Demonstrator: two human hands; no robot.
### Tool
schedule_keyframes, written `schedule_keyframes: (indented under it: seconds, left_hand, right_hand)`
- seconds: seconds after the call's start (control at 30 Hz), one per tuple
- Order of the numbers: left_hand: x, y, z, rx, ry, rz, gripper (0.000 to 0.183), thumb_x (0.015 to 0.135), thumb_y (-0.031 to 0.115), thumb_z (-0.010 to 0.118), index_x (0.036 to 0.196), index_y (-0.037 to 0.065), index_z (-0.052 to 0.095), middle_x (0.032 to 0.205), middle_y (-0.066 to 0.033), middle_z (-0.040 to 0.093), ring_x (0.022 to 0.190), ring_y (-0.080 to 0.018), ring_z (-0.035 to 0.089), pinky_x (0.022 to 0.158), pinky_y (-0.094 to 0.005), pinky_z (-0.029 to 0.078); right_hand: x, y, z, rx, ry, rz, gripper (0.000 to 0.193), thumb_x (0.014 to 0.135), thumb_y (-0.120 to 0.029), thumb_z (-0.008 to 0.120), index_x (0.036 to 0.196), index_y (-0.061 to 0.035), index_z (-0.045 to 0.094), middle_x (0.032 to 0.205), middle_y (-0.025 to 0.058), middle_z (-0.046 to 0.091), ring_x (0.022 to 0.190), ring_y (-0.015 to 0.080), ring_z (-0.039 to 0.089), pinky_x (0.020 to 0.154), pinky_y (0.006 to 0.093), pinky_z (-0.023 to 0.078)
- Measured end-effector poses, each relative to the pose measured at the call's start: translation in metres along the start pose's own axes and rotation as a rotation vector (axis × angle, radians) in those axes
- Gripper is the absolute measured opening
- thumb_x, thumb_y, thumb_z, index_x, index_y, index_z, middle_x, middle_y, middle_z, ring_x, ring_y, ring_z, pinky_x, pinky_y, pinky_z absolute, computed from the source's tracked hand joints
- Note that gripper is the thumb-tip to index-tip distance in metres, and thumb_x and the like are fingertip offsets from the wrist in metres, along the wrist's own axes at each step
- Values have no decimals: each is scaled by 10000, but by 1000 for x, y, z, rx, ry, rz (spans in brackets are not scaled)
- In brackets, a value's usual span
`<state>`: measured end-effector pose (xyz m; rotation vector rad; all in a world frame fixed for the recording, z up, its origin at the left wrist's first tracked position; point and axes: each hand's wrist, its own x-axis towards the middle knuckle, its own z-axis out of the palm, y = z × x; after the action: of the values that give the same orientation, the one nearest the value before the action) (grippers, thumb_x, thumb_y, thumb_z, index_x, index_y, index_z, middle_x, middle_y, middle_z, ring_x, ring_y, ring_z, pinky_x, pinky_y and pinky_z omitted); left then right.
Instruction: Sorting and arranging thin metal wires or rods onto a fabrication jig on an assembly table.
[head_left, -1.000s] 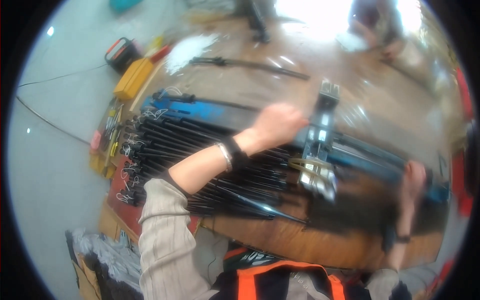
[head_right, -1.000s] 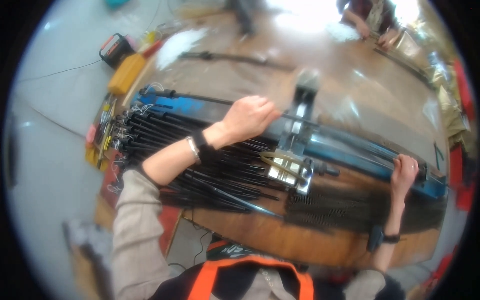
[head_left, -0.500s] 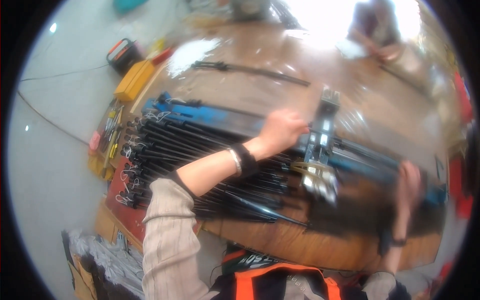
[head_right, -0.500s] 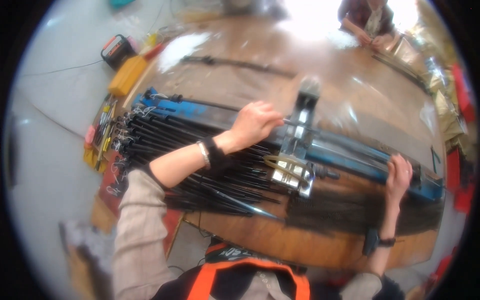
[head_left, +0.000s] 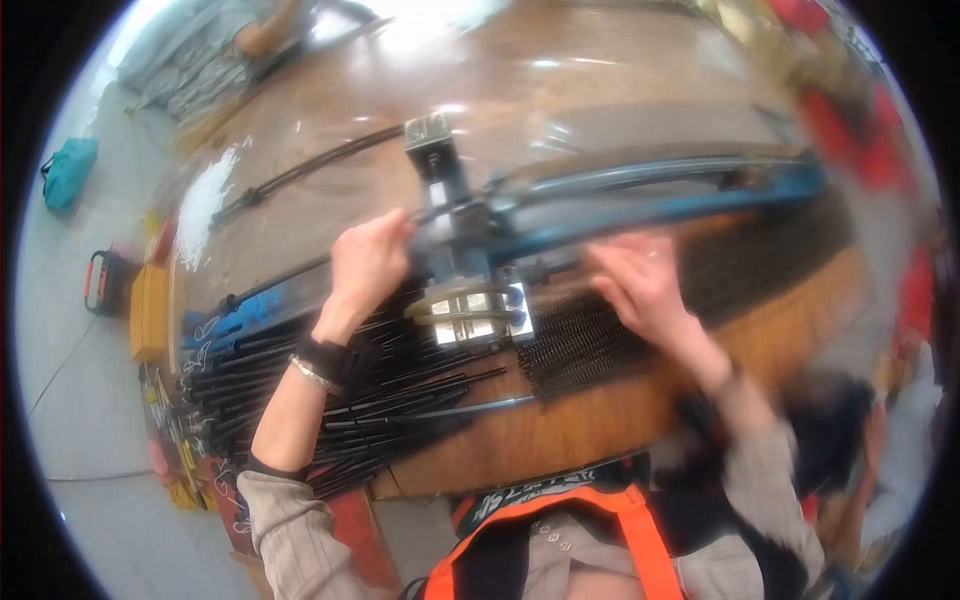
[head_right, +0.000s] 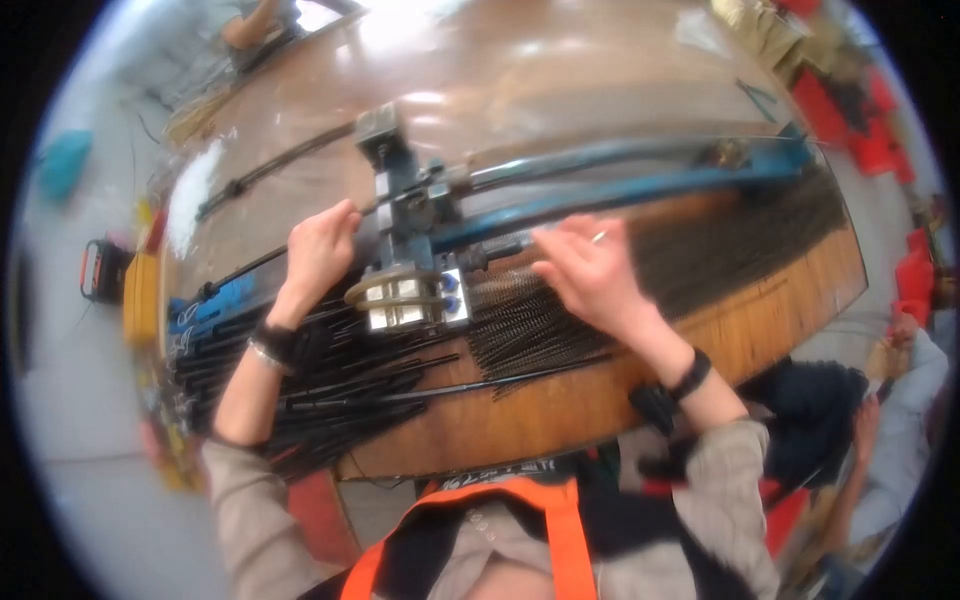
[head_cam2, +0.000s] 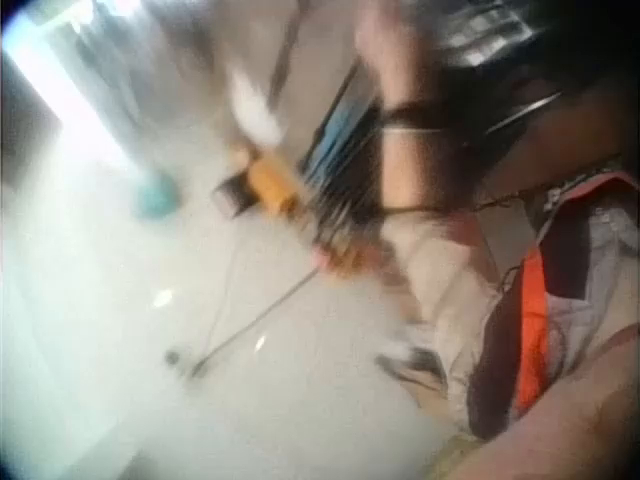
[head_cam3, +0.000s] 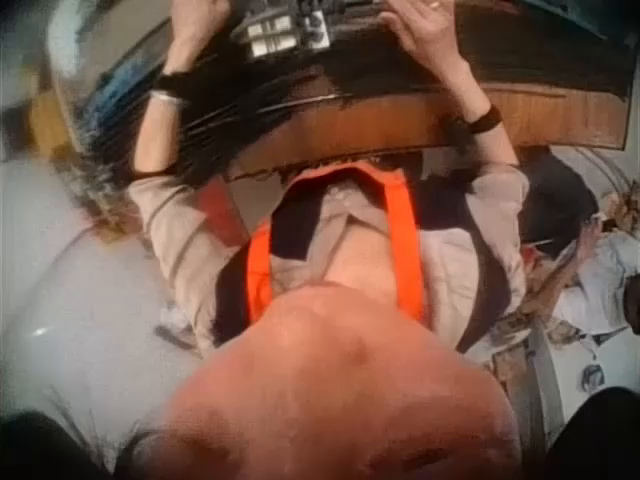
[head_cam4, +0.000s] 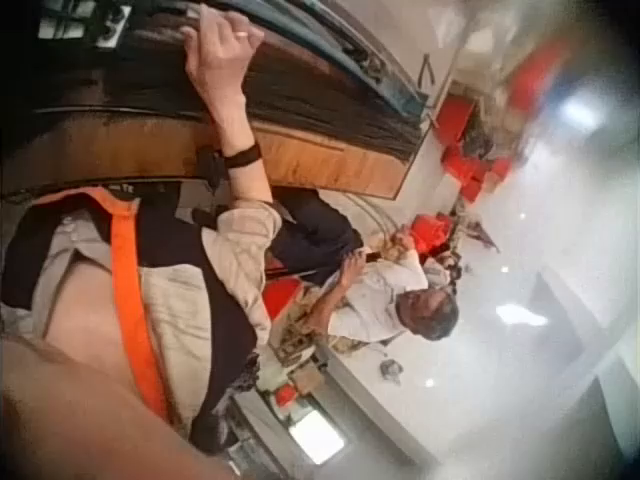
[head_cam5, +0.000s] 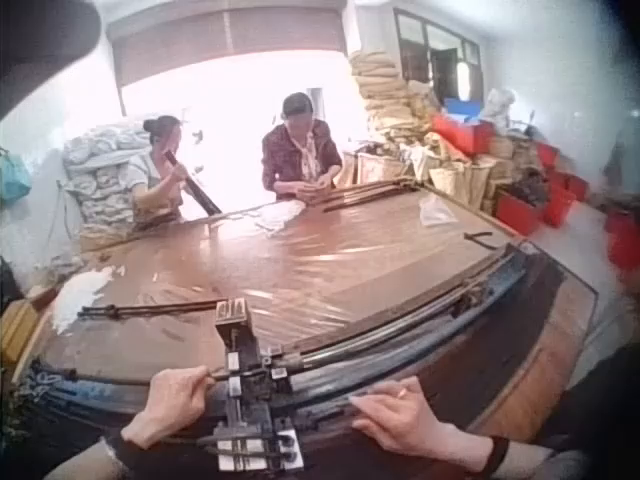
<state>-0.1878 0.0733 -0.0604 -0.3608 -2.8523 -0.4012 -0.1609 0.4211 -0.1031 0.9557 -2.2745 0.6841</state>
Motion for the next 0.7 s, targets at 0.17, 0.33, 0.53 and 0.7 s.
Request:
schedule_keyframes:
  seconds: [0.17,0.33,0.53,0.7]
  left_hand:
    - [-2,4,2,-16,-15,-9,124,928,179,553,868,78,592,766,-188,633,755,-411,618,636,-476,471]
    - [3,-6,19,87,223,199,63,881,110,590,822,89,588,736,-137,635,718,-350,633,619,-459,484]
    - [12,-25,14,184,269,313,30,858,86,599,880,105,591,768,-103,612,736,-317,613,644,-427,477]
    - [-25,-59,-27,495,417,386,104,839,94,613,939,120,594,841,-80,614,813,-303,595,716,-432,448]
  right_hand:
    - [6,-7,18,109,-42,54,256,802,-101,736,1039,-49,657,846,69,651,865,267,620,816,380,413]
    - [14,3,26,365,-108,117,266,780,-20,708,1037,-10,643,877,142,649,850,336,617,754,420,487]
    - [21,-7,-11,136,-662,27,171,794,-153,719,872,-40,616,824,124,607,781,325,594,703,413,482]
    - [-82,-52,-33,-144,-722,-215,183,752,-177,731,800,-89,578,794,78,572,811,269,567,712,379,455]
